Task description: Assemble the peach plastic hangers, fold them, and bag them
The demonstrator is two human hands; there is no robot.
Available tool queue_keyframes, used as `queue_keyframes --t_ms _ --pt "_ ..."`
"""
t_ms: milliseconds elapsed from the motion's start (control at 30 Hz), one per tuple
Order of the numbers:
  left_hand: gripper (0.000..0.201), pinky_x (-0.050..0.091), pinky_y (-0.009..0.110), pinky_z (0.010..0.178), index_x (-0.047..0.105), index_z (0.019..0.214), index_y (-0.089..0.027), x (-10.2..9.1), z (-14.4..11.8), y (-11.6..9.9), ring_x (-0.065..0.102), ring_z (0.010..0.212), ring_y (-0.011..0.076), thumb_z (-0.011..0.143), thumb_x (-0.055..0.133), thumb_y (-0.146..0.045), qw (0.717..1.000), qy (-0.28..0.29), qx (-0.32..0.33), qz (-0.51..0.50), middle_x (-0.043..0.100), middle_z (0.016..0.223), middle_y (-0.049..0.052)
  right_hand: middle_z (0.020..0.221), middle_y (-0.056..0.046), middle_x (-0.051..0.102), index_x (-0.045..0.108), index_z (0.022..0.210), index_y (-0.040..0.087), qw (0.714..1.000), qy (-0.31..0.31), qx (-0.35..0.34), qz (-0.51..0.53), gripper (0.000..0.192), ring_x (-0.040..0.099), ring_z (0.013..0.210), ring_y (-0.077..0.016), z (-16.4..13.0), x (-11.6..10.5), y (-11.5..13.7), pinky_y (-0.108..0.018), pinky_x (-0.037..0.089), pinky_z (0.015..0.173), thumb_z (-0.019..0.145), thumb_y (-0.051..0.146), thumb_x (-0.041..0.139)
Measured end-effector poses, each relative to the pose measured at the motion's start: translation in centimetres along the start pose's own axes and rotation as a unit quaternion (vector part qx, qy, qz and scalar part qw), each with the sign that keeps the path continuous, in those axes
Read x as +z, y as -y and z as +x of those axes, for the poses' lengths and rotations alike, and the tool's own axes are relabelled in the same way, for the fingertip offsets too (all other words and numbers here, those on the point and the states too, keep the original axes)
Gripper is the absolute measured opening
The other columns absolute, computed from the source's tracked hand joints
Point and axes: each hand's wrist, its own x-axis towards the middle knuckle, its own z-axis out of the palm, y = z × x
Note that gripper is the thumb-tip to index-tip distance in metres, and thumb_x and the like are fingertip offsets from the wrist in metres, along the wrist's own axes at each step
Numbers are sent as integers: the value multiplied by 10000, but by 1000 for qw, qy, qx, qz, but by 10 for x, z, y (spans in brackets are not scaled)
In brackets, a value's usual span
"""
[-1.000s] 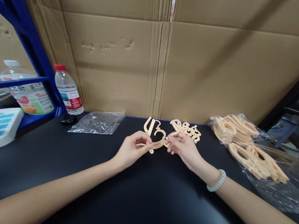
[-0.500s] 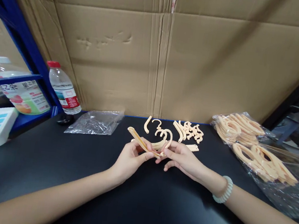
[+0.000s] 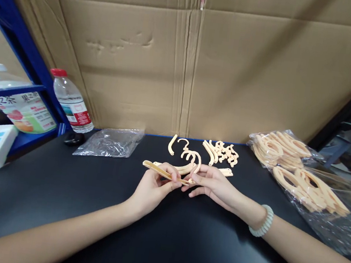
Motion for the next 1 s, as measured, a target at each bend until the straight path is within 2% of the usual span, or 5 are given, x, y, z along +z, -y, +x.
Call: queue_keyframes --t_ms 233,500,1000 --pt "193 489 298 747 559 671 -167 1 0 -1 631 800 189 725 726 -249 1000 -11 -9 8 568 730 -5 918 -73 680 610 836 148 1000 6 0 -6 279 680 790 -171 1 -1 -1 -282 551 675 747 388 722" --pt "173 485 290 670 580 642 -161 0 -1 0 586 720 167 735 706 -235 998 -6 -5 56 541 744 14 816 -44 660 566 764 144 1000 -1 -11 -22 299 676 727 -155 2 1 -4 -291 546 690 734 391 732" --pt "193 488 284 680 590 646 -160 4 -2 0 611 701 167 691 755 -249 999 -10 -39 27 565 694 -4 599 31 574 508 687 172 992 -84 -58 -78 315 598 508 -110 7 8 -14 -253 485 519 692 389 736"
